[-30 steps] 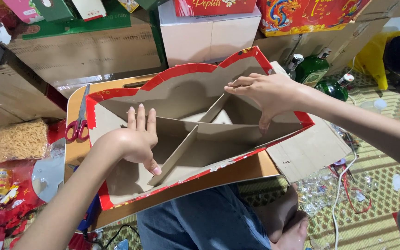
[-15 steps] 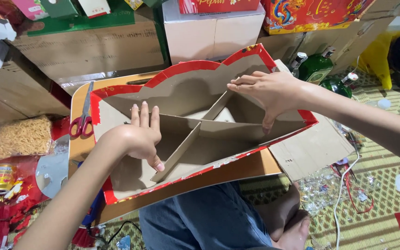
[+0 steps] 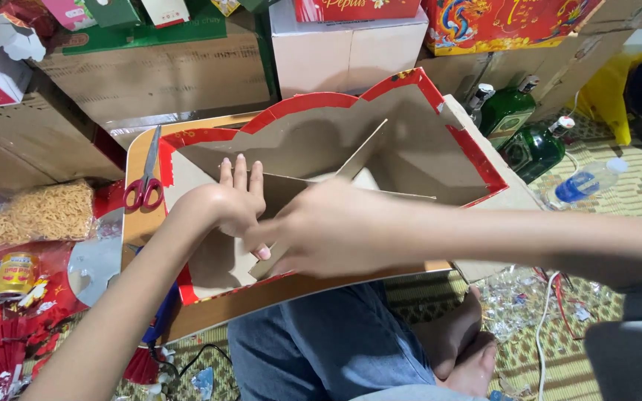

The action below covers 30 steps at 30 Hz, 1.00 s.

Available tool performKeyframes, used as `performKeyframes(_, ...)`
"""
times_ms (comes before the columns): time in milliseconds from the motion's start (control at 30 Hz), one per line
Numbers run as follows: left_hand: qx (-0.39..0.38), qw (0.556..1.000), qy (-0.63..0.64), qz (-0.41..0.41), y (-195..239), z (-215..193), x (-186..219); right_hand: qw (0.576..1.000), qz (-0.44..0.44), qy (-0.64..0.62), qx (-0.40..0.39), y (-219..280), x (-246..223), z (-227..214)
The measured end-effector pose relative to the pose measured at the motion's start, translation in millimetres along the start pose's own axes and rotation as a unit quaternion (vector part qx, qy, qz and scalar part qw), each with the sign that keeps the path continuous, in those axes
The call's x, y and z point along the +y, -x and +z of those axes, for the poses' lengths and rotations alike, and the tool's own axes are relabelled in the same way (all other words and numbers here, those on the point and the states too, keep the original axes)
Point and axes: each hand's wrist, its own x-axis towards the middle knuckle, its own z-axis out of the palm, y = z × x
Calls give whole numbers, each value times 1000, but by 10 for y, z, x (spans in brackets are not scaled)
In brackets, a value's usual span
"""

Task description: Assembling cardboard internal dividers by interlocking slotted pieces and securing the assembly inside a decorative gift box using a hot glue gun.

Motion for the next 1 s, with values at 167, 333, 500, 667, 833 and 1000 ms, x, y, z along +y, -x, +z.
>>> performKeyframes(167,19,996,-83,7,-979,450,-483,926,-76,280,241,-600,-162,780)
performKeyframes(333,35,998,-55,20,-1217,623,-641,922,-124,286,231,-722,52,861)
performKeyframes(500,27,997,68,-11,155,-39,71,948,-123,248,157,-330,261,451)
performKeyframes(667,-12,999,34,-38,344,-217,204,973,52,192,114,155,603,-4)
performKeyframes(833,-9,998,52,-35,382,-240,212,968,195,149,46,640,945,-330)
performKeyframes(1000,-8,998,54,-38,410,-260,229,961,252,110,37,749,861,-249)
